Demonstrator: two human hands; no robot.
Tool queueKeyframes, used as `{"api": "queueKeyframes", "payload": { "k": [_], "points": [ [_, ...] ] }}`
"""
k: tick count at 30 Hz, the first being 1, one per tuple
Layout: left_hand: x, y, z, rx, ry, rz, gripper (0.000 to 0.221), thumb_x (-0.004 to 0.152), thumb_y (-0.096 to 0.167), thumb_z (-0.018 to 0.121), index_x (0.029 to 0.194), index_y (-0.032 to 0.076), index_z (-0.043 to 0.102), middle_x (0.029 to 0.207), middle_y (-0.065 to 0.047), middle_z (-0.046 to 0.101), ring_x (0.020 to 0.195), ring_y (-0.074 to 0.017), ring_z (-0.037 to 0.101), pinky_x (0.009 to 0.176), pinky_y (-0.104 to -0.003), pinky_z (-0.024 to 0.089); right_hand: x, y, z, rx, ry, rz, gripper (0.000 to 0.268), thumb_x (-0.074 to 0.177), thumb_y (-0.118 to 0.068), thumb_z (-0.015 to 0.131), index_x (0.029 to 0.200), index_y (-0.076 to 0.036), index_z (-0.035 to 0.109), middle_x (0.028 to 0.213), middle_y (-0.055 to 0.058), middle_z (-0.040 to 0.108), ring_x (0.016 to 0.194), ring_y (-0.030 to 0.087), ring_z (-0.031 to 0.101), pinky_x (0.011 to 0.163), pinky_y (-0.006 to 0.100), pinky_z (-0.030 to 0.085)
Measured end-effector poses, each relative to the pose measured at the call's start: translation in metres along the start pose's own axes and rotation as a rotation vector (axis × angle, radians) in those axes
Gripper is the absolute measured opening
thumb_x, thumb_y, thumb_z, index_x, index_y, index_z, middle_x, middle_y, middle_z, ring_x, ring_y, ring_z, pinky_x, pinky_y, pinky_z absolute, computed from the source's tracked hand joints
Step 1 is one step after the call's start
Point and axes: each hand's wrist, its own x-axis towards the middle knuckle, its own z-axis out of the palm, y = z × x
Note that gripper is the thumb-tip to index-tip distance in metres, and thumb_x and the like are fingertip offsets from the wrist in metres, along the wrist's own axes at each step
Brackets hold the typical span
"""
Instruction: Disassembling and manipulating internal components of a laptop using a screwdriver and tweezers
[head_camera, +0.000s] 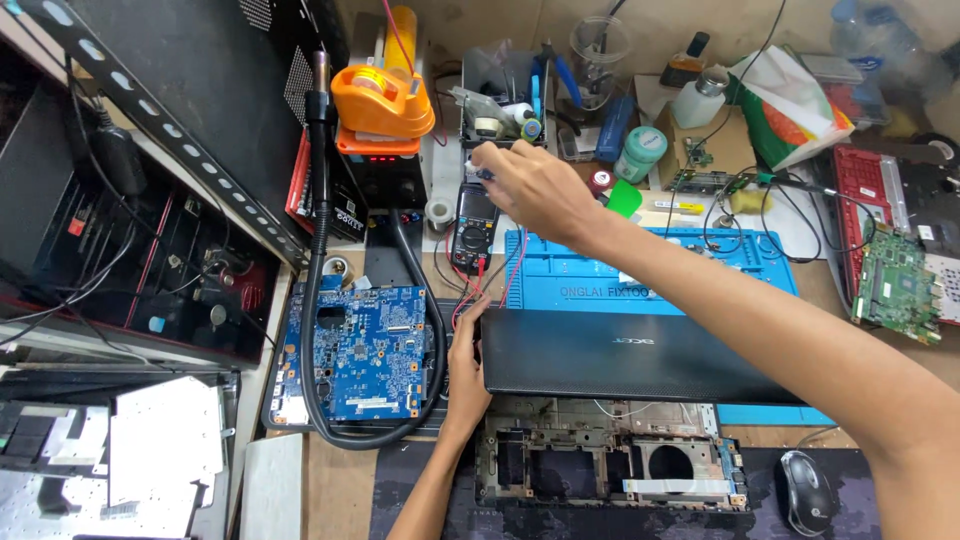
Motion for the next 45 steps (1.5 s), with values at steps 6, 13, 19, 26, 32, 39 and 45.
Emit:
{"api": "queueKeyframes", "payload": {
  "k": [6,13,19,26,32,39,45],
  "points": [
    [-0.002,0.006,0.002,-0.011,0.008,0.020,0.054,0.098,-0.005,0.056,0.149,0.007,0.046,0.148,-0.026,0.045,0.135,-0.0534,0.043,0.104,-0.068,0.040,-0.001,0.008,0.029,-0.103,0.112,-0.082,0.023,0.099,-0.022,0.067,0.118,-0.014,0.056,0.084,0.006,0.071,0.088,0.023,0.067,0.078,0.033,0.055],
    [-0.001,0.010,0.001,0.020,0.013,0.035,0.053,0.097,0.000,0.060,0.148,0.002,0.045,0.147,-0.029,0.044,0.131,-0.0572,0.045,0.100,-0.069,0.041,0.001,0.017,0.026,0.008,0.047,-0.052,0.014,0.107,-0.021,0.058,0.118,-0.015,0.065,0.095,0.006,0.073,0.092,0.019,0.067,0.081,0.030,0.053],
    [0.000,-0.001,0.000,-0.022,-0.001,0.003,0.055,0.098,-0.004,0.058,0.151,0.008,0.045,0.149,-0.022,0.044,0.137,-0.0505,0.043,0.107,-0.063,0.039,-0.011,0.053,0.017,0.108,0.031,0.058,0.024,0.103,-0.002,0.054,0.119,-0.013,0.067,0.104,0.007,0.069,0.098,0.025,0.067,0.085,0.036,0.053],
    [0.000,0.005,0.000,0.007,-0.014,0.013,0.052,0.099,-0.002,0.058,0.149,0.006,0.045,0.147,-0.025,0.045,0.134,-0.0538,0.044,0.106,-0.065,0.039,-0.020,0.066,0.015,-0.013,-0.115,-0.034,0.040,0.077,-0.025,0.072,0.116,-0.017,0.064,0.125,0.008,0.055,0.119,0.030,0.055,0.105,0.049,0.036],
    [-0.002,0.005,0.001,0.020,-0.002,0.073,0.058,0.094,0.003,0.067,0.148,0.002,0.045,0.147,-0.029,0.045,0.131,-0.0561,0.046,0.104,-0.066,0.040,-0.021,0.070,0.041,-0.333,0.019,-0.132,0.031,0.080,-0.027,0.084,0.107,-0.020,0.070,0.121,0.004,0.059,0.121,0.024,0.054,0.113,0.051,0.024],
    [-0.002,-0.002,0.000,0.014,-0.004,0.033,0.066,0.091,0.011,0.075,0.149,0.005,0.045,0.148,-0.027,0.044,0.132,-0.0561,0.044,0.106,-0.067,0.037,-0.021,0.073,0.056,-0.274,0.048,-0.065,0.017,0.088,-0.020,0.080,0.103,-0.018,0.071,0.103,0.002,0.064,0.116,0.022,0.059,0.113,0.053,0.023],
    [-0.001,-0.013,-0.002,0.052,-0.025,-0.006,0.064,0.093,-0.001,0.068,0.152,0.009,0.044,0.149,-0.024,0.043,0.134,-0.0532,0.044,0.105,-0.062,0.042,-0.032,0.067,0.038,-0.013,0.137,0.125,0.016,0.092,-0.022,0.071,0.098,-0.018,0.056,0.090,0.001,0.064,0.105,0.021,0.064,0.109,0.050,0.030]
  ]
}}
